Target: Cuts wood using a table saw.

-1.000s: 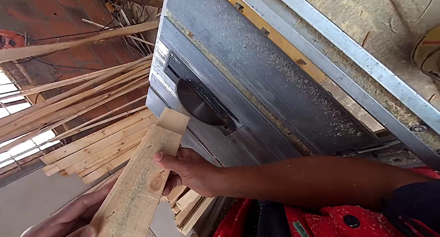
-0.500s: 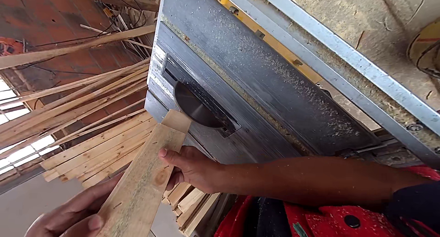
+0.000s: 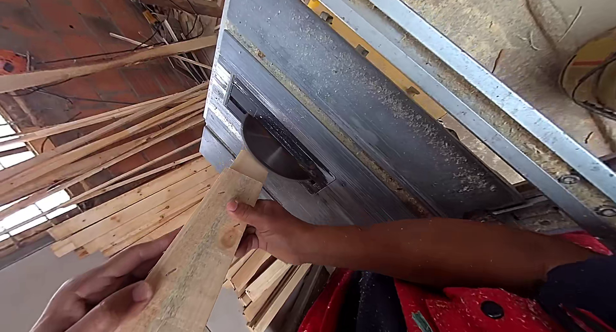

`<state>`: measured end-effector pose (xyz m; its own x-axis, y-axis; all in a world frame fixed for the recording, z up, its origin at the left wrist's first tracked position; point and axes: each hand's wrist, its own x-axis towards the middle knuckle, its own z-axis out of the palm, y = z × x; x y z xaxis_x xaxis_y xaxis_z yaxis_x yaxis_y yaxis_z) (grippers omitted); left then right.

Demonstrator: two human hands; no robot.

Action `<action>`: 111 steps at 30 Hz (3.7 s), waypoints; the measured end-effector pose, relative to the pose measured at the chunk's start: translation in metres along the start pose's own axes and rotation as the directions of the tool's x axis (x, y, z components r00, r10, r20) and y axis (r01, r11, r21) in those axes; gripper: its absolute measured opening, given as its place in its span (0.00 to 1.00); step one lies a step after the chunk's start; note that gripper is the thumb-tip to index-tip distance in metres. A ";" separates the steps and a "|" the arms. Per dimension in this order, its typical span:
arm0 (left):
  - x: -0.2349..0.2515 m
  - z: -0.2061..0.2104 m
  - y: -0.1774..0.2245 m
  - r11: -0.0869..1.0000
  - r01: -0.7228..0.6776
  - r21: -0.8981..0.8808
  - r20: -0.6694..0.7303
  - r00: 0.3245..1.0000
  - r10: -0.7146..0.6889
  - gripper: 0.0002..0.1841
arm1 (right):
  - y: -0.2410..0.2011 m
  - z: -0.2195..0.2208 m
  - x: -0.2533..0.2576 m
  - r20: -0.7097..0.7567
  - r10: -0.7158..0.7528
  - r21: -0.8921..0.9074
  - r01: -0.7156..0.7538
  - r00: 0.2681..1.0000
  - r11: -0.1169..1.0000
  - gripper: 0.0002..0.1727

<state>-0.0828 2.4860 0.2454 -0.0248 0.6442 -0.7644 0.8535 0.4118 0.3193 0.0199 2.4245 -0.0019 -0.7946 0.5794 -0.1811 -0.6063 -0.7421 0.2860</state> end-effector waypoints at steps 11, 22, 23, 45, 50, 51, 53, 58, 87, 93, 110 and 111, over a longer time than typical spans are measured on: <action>-0.005 0.000 0.008 0.995 0.095 0.041 -0.053 0.994 -0.093 0.25 | 0.002 0.000 0.005 0.022 0.024 0.008 -0.024 0.999 1.000 0.15; -0.001 0.006 0.016 0.999 0.040 0.013 -0.028 0.999 -0.040 0.23 | -0.001 -0.002 -0.002 0.033 -0.013 0.063 0.011 0.999 0.998 0.14; -0.004 0.004 0.012 1.000 0.029 0.009 -0.015 0.999 -0.029 0.23 | 0.000 0.000 -0.003 0.042 -0.013 0.056 0.010 0.999 0.998 0.13; -0.020 -0.006 -0.005 0.999 0.028 -0.015 -0.025 0.999 -0.029 0.22 | 0.011 0.004 0.007 0.095 -0.010 0.002 0.009 0.995 1.000 0.15; -0.011 -0.004 -0.010 0.999 0.034 -0.029 -0.039 0.999 -0.035 0.24 | 0.005 0.004 0.000 0.033 -0.001 0.010 0.001 0.999 1.000 0.14; -0.008 -0.004 -0.012 0.999 0.017 -0.028 -0.033 0.999 -0.018 0.24 | 0.003 0.006 -0.003 0.007 -0.002 0.012 0.002 1.000 1.000 0.14; -0.005 -0.006 -0.016 0.999 -0.036 -0.025 0.006 0.999 0.036 0.23 | 0.002 0.002 -0.001 0.020 -0.010 -0.001 0.010 1.000 1.000 0.15; -0.017 -0.006 -0.009 1.000 0.004 -0.023 -0.014 1.000 -0.004 0.21 | 0.011 -0.001 0.007 0.085 -0.024 -0.023 0.026 0.996 0.999 0.15; -0.014 -0.003 -0.014 1.000 -0.006 -0.023 -0.041 0.999 0.005 0.20 | 0.008 0.004 0.003 0.075 -0.007 -0.033 0.010 0.997 0.999 0.16; 0.006 -0.001 -0.014 0.999 0.013 -0.040 -0.029 0.999 -0.014 0.22 | 0.000 -0.003 0.003 -0.004 -0.025 -0.026 0.025 1.000 0.999 0.16; -0.003 -0.012 -0.020 0.998 -0.051 -0.033 0.089 0.995 0.054 0.21 | 0.022 -0.010 0.001 -0.006 -0.056 0.027 0.056 0.998 0.998 0.16; -0.010 -0.012 -0.020 0.998 -0.040 -0.040 0.075 0.996 0.043 0.21 | 0.025 -0.007 0.000 0.013 -0.050 0.033 0.049 0.999 0.998 0.17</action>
<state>-0.1056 2.4787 0.2536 0.0508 0.6115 -0.7896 0.8325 0.4108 0.3717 0.0043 2.4034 -0.0018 -0.7630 0.6199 -0.1832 -0.6434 -0.7009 0.3078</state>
